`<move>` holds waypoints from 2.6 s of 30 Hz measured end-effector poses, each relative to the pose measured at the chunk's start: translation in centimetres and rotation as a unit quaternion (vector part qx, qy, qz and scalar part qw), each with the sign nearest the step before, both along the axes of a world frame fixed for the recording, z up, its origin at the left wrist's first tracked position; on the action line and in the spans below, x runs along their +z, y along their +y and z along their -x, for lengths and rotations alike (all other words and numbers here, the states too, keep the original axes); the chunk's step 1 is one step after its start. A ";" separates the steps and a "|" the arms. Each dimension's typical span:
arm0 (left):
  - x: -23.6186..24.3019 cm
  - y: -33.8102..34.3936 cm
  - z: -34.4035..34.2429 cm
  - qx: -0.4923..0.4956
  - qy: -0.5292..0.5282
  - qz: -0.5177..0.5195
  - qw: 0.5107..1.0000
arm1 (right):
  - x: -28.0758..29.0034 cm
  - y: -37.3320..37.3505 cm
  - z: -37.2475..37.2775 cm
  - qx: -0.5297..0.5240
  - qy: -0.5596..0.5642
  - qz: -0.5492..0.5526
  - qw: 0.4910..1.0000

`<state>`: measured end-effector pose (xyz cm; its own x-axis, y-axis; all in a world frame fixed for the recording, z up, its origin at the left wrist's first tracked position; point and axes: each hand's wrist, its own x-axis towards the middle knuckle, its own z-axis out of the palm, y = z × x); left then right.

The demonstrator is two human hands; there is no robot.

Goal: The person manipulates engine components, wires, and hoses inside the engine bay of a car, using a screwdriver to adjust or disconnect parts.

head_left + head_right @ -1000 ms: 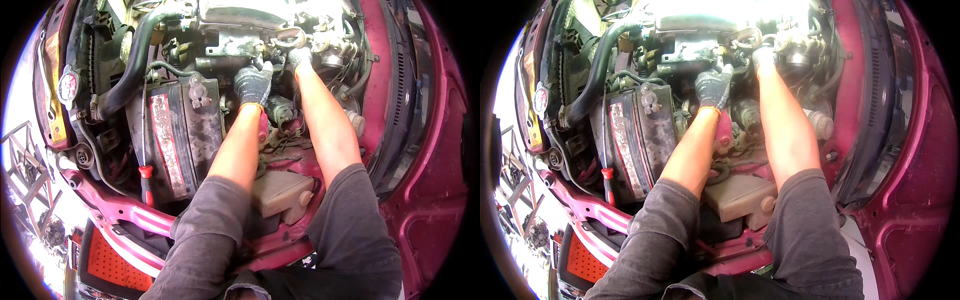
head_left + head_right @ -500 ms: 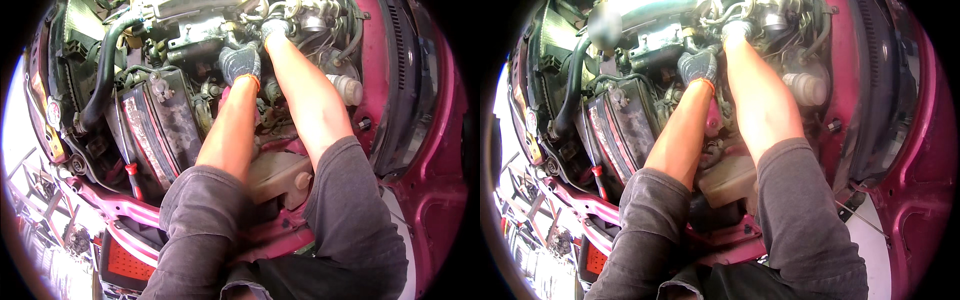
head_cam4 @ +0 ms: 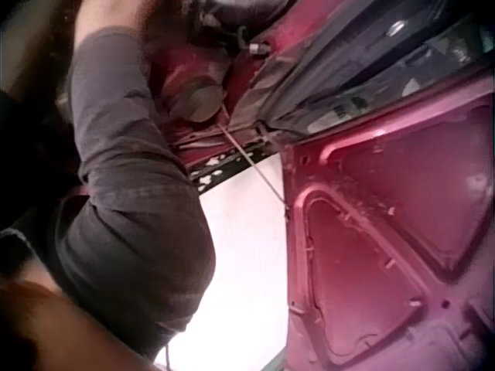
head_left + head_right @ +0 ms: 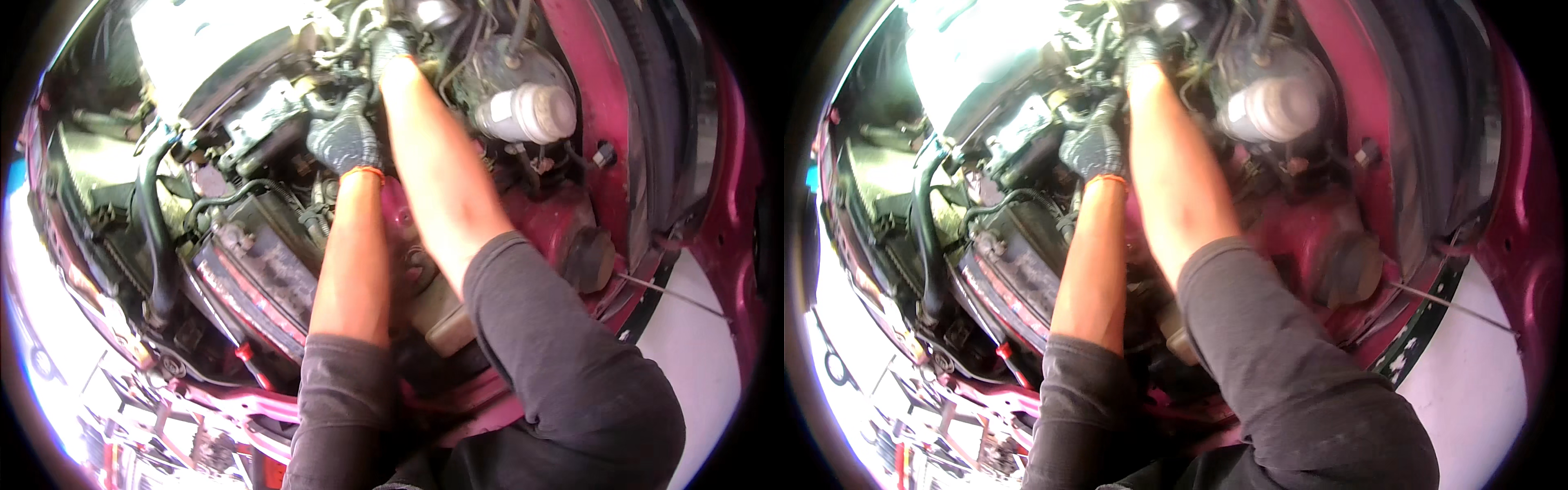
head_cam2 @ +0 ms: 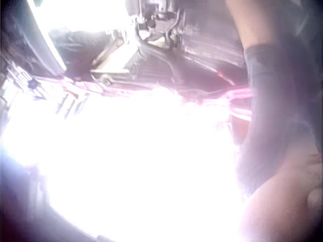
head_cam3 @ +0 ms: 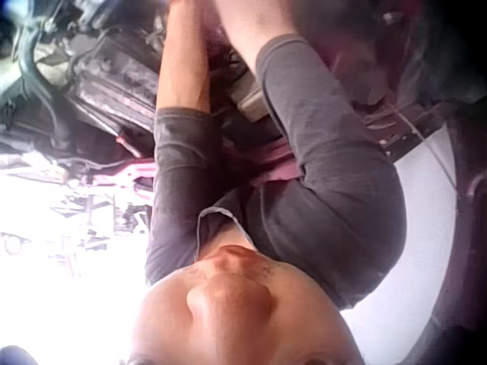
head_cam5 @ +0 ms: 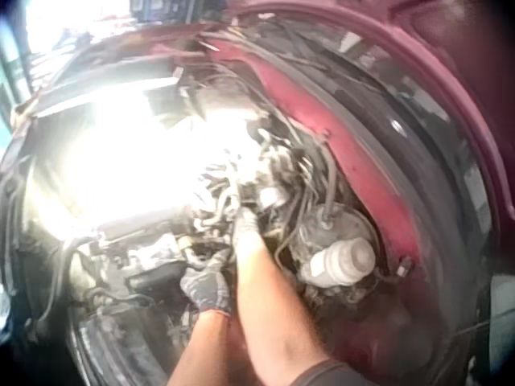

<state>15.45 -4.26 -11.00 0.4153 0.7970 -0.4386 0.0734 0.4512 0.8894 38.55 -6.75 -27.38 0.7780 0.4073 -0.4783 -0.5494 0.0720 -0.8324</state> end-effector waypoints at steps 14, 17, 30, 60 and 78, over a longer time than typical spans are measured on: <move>-3.4 2.5 0.9 -0.041 0.044 0.013 0.998 | 4.4 0.6 8.3 -0.201 0.020 -0.318 0.926; -4.3 3.6 1.4 -0.046 0.048 0.029 0.997 | 4.5 1.3 8.7 -0.200 0.031 -0.331 0.922; -3.8 3.7 1.7 -0.055 0.155 -0.072 0.984 | 4.2 0.9 8.6 -0.195 0.043 -0.333 0.922; -0.5 2.9 1.7 -0.062 0.124 -0.033 0.990 | 5.5 1.1 9.4 -0.178 0.058 -0.317 0.930; 2.1 5.7 3.3 -0.328 0.308 -0.459 0.766 | 7.7 1.9 9.1 -0.142 0.082 -0.287 0.944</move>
<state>12.15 1.40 -8.92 0.7980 0.5955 -0.0927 0.5500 -0.6567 0.5161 29.49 -4.82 -19.68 0.8290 0.4226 -0.3662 -0.5589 0.6486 -0.5167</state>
